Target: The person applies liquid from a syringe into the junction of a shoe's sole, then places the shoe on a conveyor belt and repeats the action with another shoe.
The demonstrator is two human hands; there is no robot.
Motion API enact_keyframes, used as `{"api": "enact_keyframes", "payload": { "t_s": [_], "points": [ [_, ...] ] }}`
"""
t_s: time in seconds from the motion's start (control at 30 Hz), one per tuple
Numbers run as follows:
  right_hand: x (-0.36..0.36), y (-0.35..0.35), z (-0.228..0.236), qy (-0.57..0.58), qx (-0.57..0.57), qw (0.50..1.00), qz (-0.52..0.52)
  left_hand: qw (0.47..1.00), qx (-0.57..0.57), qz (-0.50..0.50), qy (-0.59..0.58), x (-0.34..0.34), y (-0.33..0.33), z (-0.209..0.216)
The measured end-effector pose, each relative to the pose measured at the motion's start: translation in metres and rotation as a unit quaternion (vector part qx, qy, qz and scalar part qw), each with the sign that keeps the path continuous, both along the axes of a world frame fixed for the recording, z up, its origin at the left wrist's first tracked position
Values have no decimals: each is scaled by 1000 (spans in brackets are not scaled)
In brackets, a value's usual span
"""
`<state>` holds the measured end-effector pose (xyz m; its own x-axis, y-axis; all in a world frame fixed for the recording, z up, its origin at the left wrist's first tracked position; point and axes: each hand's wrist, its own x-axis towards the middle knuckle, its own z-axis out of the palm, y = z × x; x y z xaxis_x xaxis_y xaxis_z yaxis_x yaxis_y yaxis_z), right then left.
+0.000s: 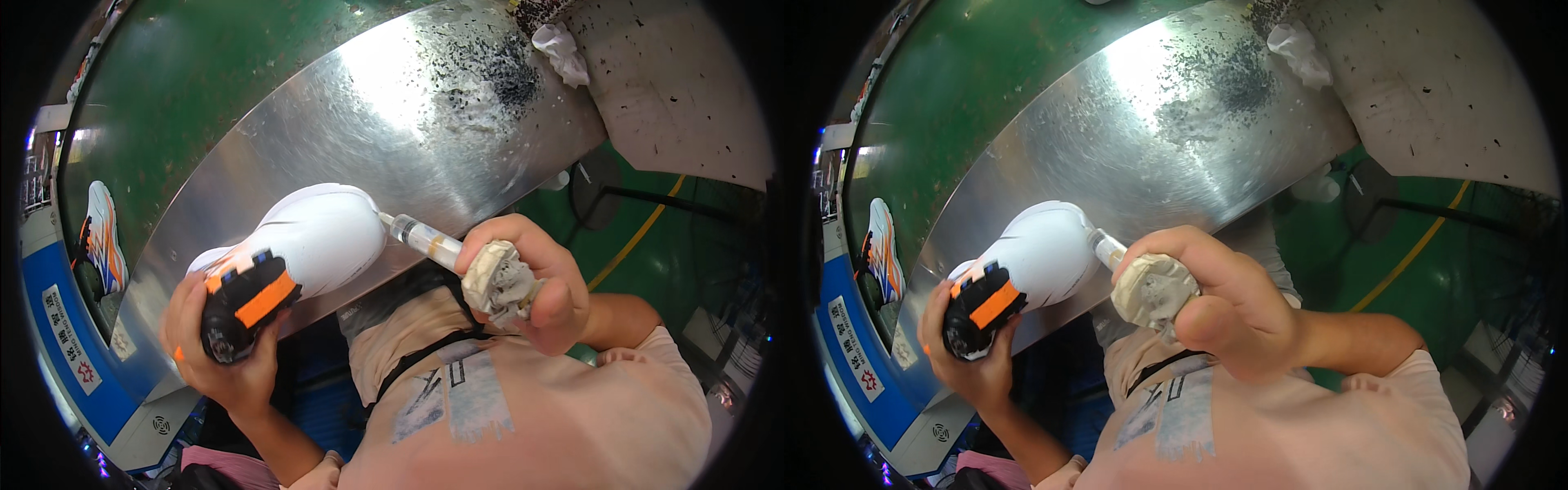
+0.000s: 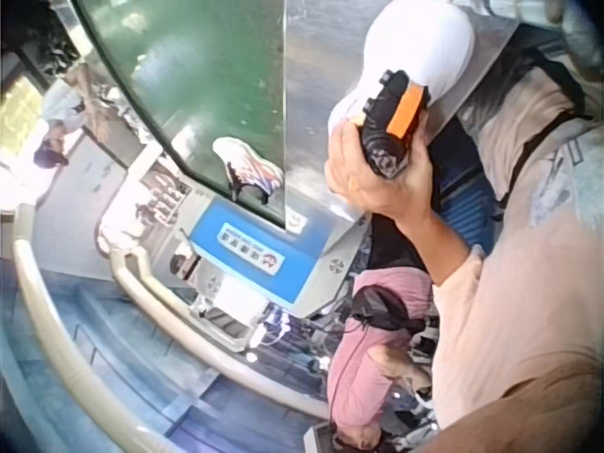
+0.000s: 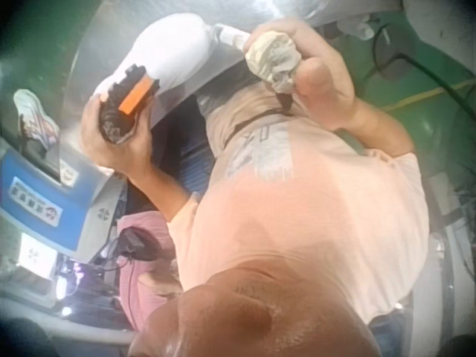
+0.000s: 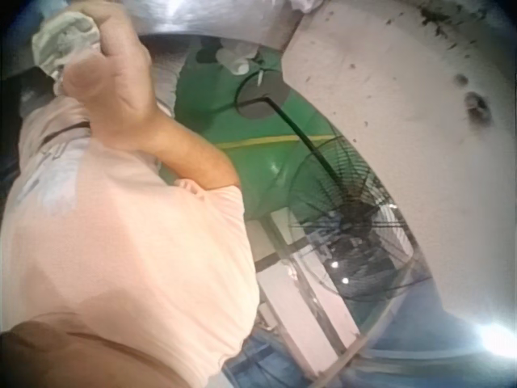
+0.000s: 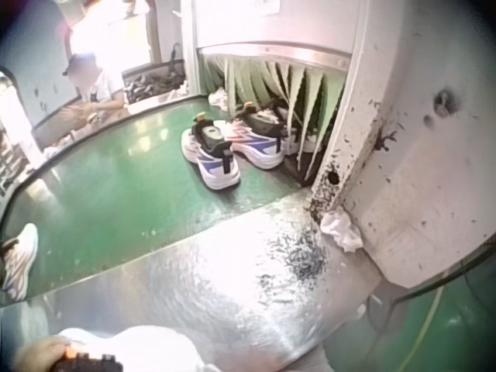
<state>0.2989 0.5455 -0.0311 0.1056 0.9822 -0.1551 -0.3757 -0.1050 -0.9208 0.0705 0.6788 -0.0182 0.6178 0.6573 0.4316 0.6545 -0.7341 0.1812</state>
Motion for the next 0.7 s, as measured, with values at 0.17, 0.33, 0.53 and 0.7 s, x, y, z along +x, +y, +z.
{"api": "enact_keyframes", "payload": {
  "t_s": [0.17, 0.33, 0.53, 0.7],
  "points": [
    [-3, 1, -18, -60, 36, 998, -4, 975, -221, 21, 16, 12, 40, 13],
    [-12, 0, -32, -99, 160, 982, 12, 934, -356, -21, 16, 24, 69, 33],
    [-32, 6, -44, -88, 205, 975, 1, 918, -395, -24, 41, 25, 92, 33],
    [-7, 17, -58, -165, 215, 961, -52, 887, -457, -60, 27, 26, 137, 8]
  ]
}}
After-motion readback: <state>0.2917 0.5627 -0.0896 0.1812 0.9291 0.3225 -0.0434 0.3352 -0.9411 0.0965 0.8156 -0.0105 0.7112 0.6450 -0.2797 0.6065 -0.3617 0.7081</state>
